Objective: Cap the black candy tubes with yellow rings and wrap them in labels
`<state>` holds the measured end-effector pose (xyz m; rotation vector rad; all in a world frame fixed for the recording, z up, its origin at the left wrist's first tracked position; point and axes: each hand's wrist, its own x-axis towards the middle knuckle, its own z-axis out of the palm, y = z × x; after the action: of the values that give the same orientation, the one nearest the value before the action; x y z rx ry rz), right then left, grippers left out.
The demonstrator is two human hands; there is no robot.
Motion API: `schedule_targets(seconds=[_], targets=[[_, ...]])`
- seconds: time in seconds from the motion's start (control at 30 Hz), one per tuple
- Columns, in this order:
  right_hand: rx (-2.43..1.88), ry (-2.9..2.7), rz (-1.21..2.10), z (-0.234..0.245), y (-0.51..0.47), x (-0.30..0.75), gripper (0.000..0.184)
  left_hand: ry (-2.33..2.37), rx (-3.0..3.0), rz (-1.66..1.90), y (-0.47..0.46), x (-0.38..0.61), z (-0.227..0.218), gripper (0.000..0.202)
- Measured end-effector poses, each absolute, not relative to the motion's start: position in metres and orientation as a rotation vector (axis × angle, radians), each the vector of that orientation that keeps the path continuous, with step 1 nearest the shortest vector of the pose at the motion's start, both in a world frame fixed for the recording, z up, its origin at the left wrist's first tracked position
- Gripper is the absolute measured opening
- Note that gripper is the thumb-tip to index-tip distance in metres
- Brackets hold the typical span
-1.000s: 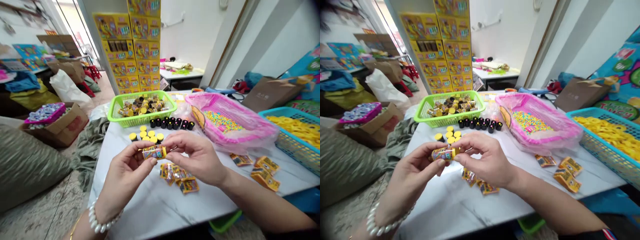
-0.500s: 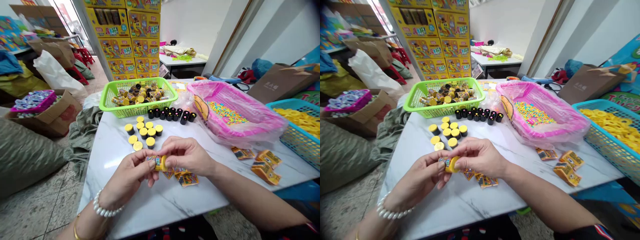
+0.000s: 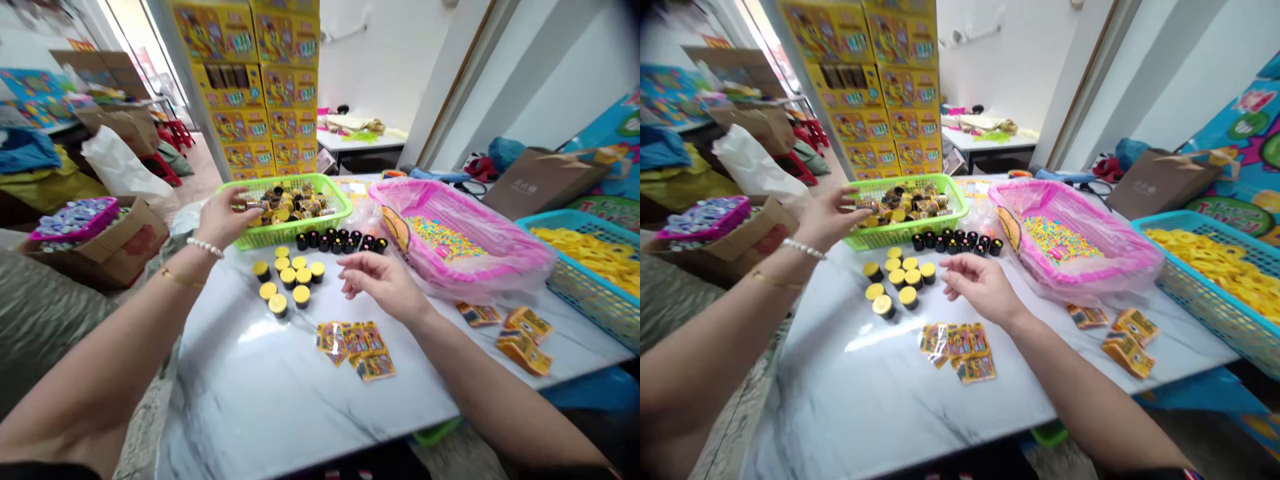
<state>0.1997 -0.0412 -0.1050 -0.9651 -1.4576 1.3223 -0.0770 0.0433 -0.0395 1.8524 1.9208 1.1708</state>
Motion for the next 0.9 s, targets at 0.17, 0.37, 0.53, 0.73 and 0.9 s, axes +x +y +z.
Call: schedule_targets(seconds=[0.17, 0.37, 0.53, 0.73, 0.9], targets=[[-1.139, -1.651, 1.138, -0.119, -0.030, 0.212, 0.029, 1.950, 2.056, 1.111, 0.005, -0.071, -0.080, 0.053], [-1.269, -2.033, 0.693, -0.113, -0.038, 0.209, 0.016, 2.009, 1.877, 1.097, -0.084, -0.072, -0.119, 0.036], [-1.300, -2.625, 0.708, -0.103, -0.046, 0.213, 0.013, 1.999, 2.076, 0.692, -0.090, -0.062, -0.130, 0.046], [-1.216, -2.855, 0.665, -0.111, -0.045, 0.211, 0.017, 1.993, 2.123, 0.717, -0.075, -0.059, -0.137, 0.035], [-1.184, -2.684, 1.012, -0.116, -0.034, 0.216, 0.012, 1.776, 2.139, 0.652, -0.105, -0.054, -0.132, 0.031]])
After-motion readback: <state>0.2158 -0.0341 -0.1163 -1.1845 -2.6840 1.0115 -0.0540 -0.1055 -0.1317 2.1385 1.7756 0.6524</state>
